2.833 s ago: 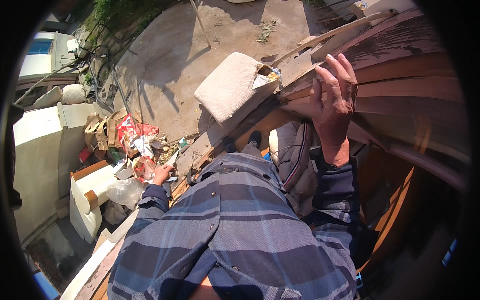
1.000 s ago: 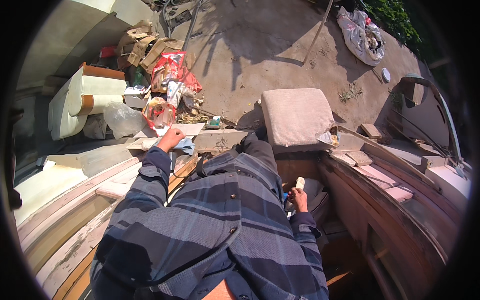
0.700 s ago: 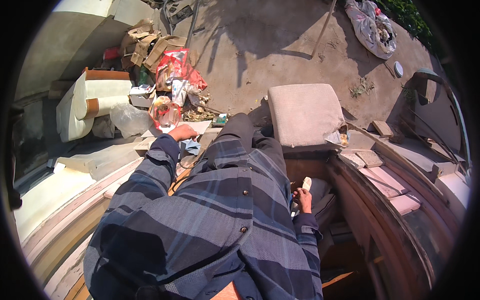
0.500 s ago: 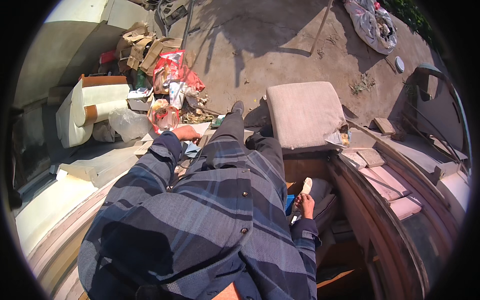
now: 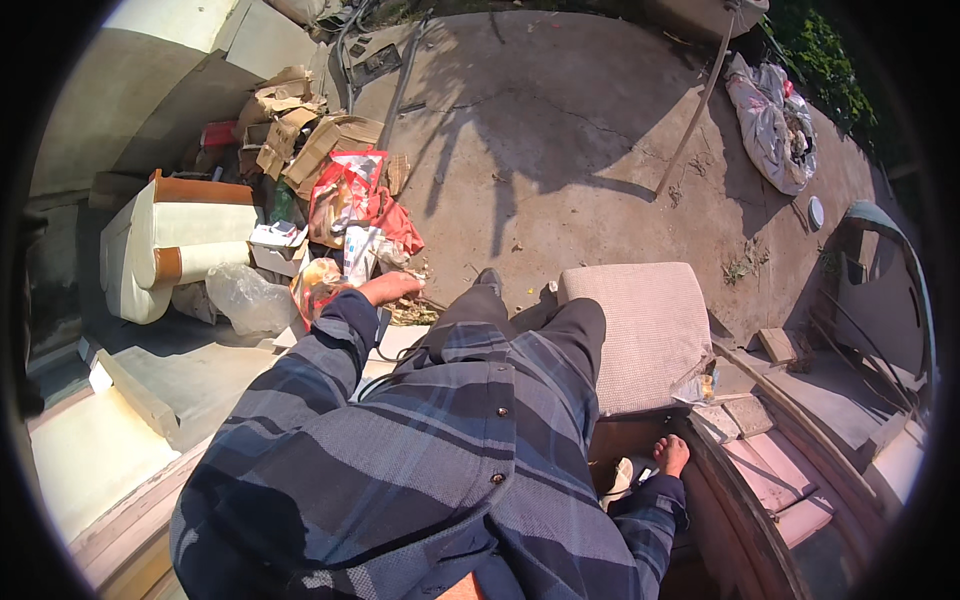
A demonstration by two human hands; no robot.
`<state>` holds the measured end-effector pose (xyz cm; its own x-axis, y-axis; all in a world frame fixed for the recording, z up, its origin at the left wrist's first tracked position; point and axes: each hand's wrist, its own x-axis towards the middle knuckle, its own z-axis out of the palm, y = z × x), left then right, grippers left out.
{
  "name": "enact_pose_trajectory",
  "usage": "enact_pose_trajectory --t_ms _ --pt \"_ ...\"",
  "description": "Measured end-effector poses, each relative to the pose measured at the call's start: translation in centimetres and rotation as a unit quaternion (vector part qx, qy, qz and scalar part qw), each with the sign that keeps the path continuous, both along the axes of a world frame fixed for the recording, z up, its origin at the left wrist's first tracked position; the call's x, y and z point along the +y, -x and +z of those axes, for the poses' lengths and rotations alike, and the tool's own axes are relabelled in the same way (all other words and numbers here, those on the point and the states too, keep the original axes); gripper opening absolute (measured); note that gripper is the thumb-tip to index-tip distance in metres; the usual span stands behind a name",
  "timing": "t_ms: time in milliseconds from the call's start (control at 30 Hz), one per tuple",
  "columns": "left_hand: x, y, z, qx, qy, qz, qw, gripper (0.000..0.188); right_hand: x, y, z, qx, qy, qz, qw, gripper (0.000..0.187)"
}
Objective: The person sweeps a cluttered outdoor area with a broom, then uses a crowbar to pry apart a cushion or foam block, removing stuffing and separating pieces. The person handles the cushion and crowbar throughout, working on a single item.
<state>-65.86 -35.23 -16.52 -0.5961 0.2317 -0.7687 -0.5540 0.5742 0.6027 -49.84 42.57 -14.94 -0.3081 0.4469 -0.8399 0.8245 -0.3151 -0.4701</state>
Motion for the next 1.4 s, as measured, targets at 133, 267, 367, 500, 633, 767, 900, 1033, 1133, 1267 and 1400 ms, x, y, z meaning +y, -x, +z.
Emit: enact_pose_trajectory --t_ms 133,267,367,500,633,767,900,1033,1133,1267,1400 --pt "-6.9 -13.3 -3.9 -0.106 0.065 0.144 0.982 0.047 -11.7 17.6 -3.5 -0.043 0.058 0.366 0.928 0.025" --pt "-6.9 -27.5 -2.4 -0.109 -0.070 0.519 0.845 0.037 -24.6 35.1 -2.7 0.008 0.053 0.560 0.827 0.036" --pt "-2.4 -32.9 -2.6 0.052 0.358 0.066 0.930 0.029 -30.8 45.6 -1.2 0.026 0.015 0.609 0.793 0.032" --pt "8.0 -31.6 -2.7 -0.080 0.059 0.734 0.672 0.027 -37.3 56.3 -2.2 -0.003 -0.003 0.682 0.731 0.028" --pt "19.7 -25.3 -2.5 -0.044 0.018 0.835 0.548 0.027 -43.1 63.8 -5.3 -0.060 -0.005 0.755 0.653 0.023" --pt "29.7 -18.1 -1.9 -0.155 -0.042 0.764 0.625 0.024 -48.1 69.9 -6.9 -0.065 0.050 0.799 0.596 0.023" --pt "33.5 -12.7 -1.0 -0.093 0.121 0.734 0.662 0.028 -54.3 75.8 -6.8 -0.096 -0.062 0.889 0.443 0.022" --pt "36.3 -10.1 1.2 -0.074 0.120 0.899 0.414 0.037 -61.9 79.0 -6.7 -0.094 -0.133 0.940 0.299 0.026" --pt "40.7 -8.6 1.5 -0.049 0.130 0.929 0.342 0.035 -69.7 77.3 -7.1 -0.082 -0.084 0.962 0.247 0.019" --pt "49.6 -5.0 -1.9 0.007 0.004 0.986 0.166 0.028 -79.2 67.8 -6.8 0.021 -0.007 0.984 0.174 0.023" --pt "59.5 1.4 -6.2 -0.021 0.027 0.978 0.205 0.013 -83.8 55.6 -4.5 0.100 0.059 0.992 0.045 0.028"
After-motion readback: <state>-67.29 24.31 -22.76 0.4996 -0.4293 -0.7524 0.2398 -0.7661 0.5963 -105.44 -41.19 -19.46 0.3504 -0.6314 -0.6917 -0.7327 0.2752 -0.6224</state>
